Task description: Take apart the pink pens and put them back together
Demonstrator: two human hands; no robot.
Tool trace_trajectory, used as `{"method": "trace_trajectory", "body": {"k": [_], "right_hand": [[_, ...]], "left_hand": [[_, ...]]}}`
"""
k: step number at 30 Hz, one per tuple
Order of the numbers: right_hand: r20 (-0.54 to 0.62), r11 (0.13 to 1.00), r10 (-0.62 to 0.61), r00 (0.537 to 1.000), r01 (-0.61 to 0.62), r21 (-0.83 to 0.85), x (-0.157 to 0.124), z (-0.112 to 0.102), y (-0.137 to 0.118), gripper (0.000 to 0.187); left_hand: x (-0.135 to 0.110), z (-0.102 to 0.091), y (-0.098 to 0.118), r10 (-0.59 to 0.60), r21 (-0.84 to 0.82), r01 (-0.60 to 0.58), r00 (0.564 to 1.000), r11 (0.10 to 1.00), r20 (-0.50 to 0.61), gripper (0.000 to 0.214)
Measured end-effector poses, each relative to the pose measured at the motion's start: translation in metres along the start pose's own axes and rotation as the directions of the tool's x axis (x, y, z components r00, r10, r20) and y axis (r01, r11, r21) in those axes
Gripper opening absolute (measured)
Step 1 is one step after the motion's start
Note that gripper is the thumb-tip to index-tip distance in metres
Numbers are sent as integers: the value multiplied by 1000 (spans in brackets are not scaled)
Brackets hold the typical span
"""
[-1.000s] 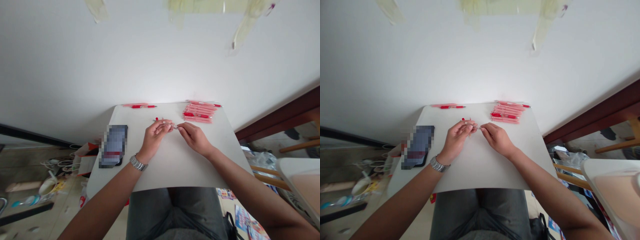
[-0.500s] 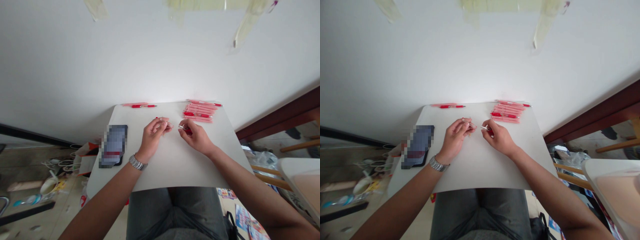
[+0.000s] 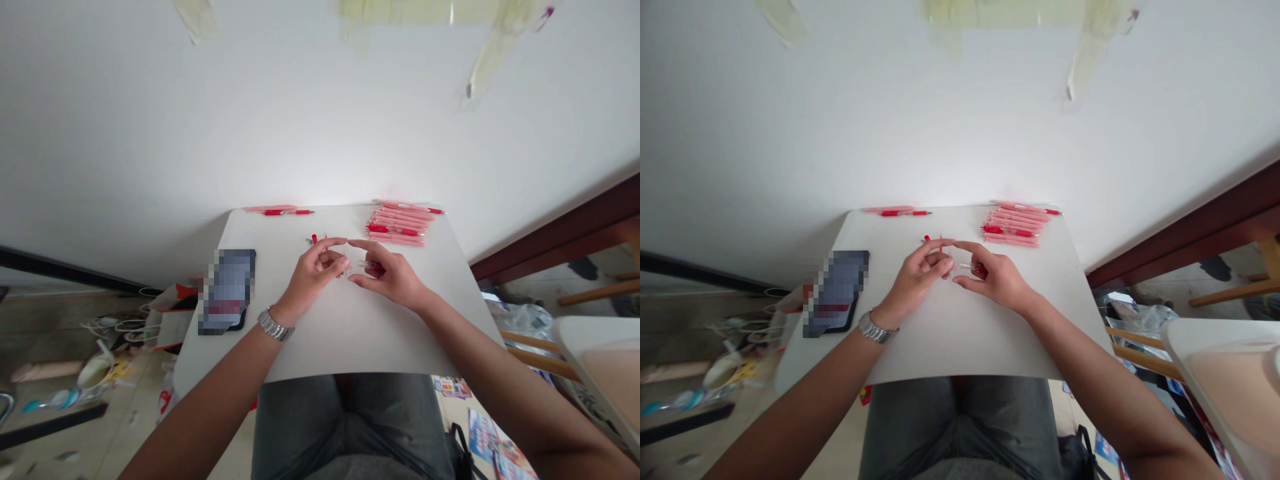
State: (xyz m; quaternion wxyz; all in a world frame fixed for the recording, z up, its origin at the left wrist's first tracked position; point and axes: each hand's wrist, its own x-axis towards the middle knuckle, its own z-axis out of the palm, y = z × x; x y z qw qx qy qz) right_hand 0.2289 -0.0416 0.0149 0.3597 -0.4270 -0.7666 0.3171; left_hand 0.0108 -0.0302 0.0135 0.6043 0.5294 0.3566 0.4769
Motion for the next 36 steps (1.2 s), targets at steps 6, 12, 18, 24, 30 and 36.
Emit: {"method": "trace_trajectory", "body": {"k": [6,12,18,24,30,36], "right_hand": [[21,1000,6,1000,-7,29,0,4,-1,63],[12,997,58,998,-59,40,3,4,-2,62],[40,971,197,980,-189,-146,13,0,3,58],[148,926,278,949,-223,-306,32,1,2,57],[176,879,321,931,-223,-421,56,7,1,56],[211,864,367,906,-248,-437,72,10,-3,57]], "left_hand": [[0,-3,4,-2,78,0,999,997,32,52],[0,-9,12,127,231,-102,987,968,-96,35],[10,-25,8,257,172,-196,827,965,-500,27],[20,-35,-2,178,50,-189,760,981,-625,22],[21,-36,-3,164,23,-194,755,981,-635,20],[21,-37,-3,149,4,-188,762,982,-630,19]]}}
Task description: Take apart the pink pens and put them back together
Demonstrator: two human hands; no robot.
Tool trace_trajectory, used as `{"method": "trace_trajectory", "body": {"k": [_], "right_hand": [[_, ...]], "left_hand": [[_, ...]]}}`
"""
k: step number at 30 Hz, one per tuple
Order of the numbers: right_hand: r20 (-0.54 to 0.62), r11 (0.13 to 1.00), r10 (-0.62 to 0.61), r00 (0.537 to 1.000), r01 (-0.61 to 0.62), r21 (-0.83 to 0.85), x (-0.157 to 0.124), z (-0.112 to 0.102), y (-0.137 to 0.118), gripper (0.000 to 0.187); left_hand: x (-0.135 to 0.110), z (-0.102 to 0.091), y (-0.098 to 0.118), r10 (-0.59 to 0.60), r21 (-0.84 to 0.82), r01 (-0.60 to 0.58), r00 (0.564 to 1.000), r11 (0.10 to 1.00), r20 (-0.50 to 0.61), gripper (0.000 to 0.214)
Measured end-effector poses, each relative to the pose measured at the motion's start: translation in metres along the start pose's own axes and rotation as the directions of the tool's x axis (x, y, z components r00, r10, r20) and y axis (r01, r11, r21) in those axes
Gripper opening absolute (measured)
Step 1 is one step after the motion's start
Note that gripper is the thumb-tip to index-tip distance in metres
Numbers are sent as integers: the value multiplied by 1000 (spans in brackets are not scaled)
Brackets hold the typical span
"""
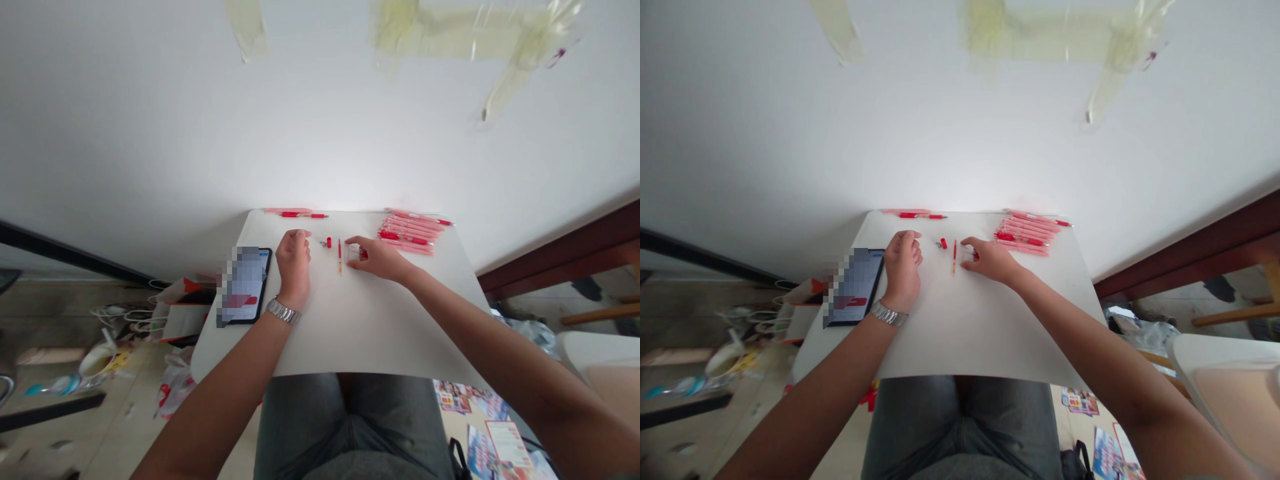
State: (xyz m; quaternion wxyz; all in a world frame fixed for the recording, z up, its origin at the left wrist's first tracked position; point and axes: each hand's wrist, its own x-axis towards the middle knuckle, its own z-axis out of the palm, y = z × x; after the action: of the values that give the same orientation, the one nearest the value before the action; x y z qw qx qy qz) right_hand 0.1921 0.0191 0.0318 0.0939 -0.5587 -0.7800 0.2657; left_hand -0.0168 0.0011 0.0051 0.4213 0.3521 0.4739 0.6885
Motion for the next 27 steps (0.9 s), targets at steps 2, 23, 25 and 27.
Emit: {"method": "trace_trajectory", "body": {"k": [2,23,25,27], "right_hand": [[5,1000,-1,1000,1,9,3,-1,-3,57],[6,997,-44,999,43,58,10,3,-6,62],[3,997,-43,999,43,68,9,1,-6,61],[-1,996,-42,999,42,79,7,0,-5,60]], "left_hand": [[0,0,0,-3,-6,3,1000,1000,0,20],[-1,1,2,-25,-3,26,1000,1000,18,23],[-2,1,2,-26,2,26,1000,1000,18,23],[-2,1,2,-23,7,23,1000,1000,13,23]]}}
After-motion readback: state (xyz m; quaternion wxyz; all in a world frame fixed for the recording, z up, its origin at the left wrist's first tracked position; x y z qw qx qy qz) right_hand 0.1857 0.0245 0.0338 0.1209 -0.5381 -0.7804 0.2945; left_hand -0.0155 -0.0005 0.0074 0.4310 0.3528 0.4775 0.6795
